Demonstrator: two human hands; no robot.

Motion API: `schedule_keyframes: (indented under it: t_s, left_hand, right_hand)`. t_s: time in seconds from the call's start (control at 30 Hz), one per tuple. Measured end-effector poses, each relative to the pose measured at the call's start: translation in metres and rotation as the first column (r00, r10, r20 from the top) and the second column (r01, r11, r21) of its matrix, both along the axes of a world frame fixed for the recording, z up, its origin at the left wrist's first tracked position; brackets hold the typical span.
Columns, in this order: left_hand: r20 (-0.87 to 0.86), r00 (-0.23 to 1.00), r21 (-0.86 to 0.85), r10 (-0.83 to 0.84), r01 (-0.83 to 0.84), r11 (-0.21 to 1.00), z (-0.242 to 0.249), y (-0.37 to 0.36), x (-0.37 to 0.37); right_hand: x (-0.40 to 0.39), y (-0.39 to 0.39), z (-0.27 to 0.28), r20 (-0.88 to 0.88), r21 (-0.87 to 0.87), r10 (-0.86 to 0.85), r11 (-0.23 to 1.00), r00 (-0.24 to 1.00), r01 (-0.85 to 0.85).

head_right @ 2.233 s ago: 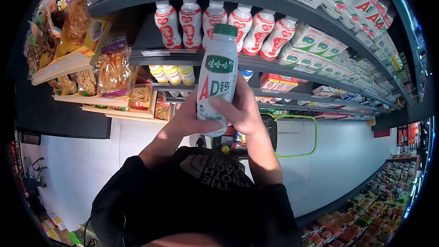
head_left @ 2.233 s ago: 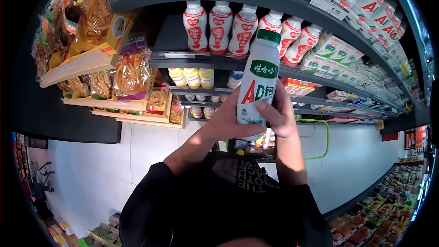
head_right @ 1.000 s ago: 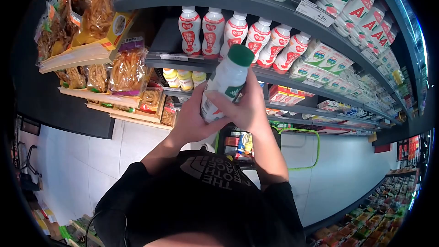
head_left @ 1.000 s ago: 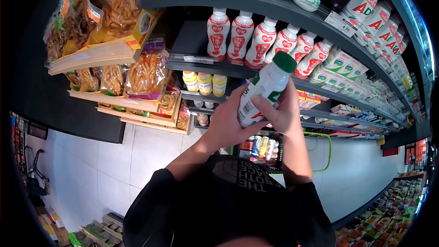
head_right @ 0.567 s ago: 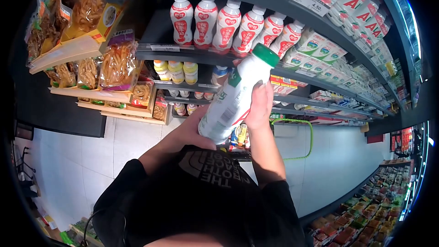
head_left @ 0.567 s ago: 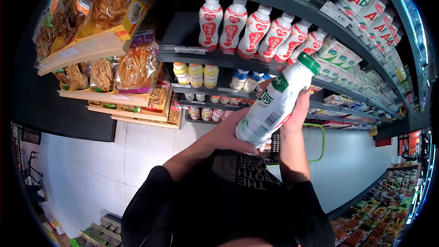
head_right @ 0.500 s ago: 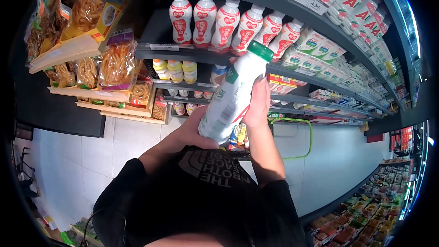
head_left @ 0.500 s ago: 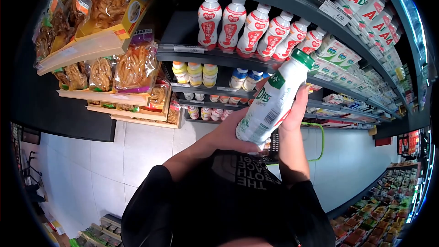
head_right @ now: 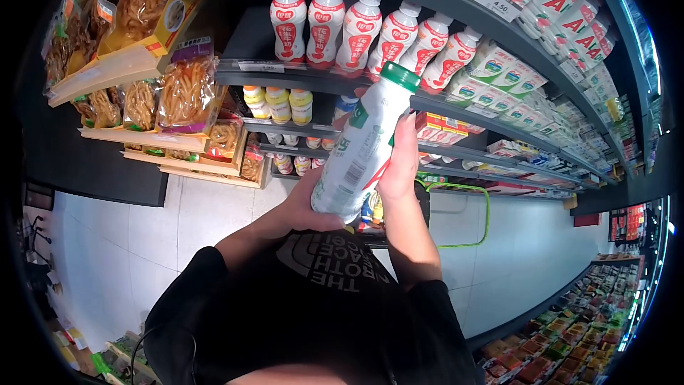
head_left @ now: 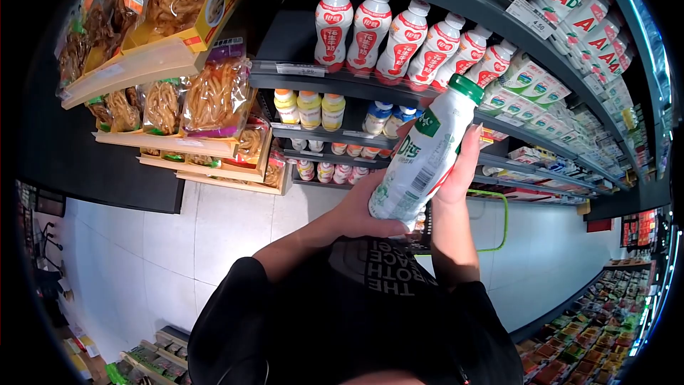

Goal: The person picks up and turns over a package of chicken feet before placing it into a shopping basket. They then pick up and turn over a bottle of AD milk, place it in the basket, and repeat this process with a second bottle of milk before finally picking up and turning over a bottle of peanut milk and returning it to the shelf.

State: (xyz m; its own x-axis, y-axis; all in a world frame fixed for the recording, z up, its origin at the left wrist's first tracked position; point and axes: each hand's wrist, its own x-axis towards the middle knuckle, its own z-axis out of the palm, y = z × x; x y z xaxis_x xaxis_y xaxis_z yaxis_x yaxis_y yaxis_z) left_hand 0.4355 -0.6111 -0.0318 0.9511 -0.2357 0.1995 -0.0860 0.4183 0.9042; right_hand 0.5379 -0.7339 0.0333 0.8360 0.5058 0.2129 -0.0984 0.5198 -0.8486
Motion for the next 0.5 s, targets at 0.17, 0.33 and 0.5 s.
schedule_keyframes:
  t_s: [0.17, 0.33, 0.5]
  left_hand:
    - [-0.025, 0.999, 0.044, 0.025, -0.024, 0.999, -0.010, 0.003, 0.001]
    - [-0.076, 0.997, 0.018, 0.011, -0.010, 1.000, -0.012, 0.007, 0.000]
    - [-0.039, 0.999, 0.016, 0.021, -0.020, 1.000, -0.014, 0.009, 0.003]
  right_hand:
    - [0.001, 0.002, -0.004, 0.017, 0.057, 0.091, 0.994, 0.996, -0.092]
    - [0.004, 0.005, -0.003, 0.085, -0.042, 0.067, 0.997, 0.994, -0.063]
    - [0.003, 0.007, 0.003, 0.106, -0.125, 0.048, 0.992, 0.993, -0.034]
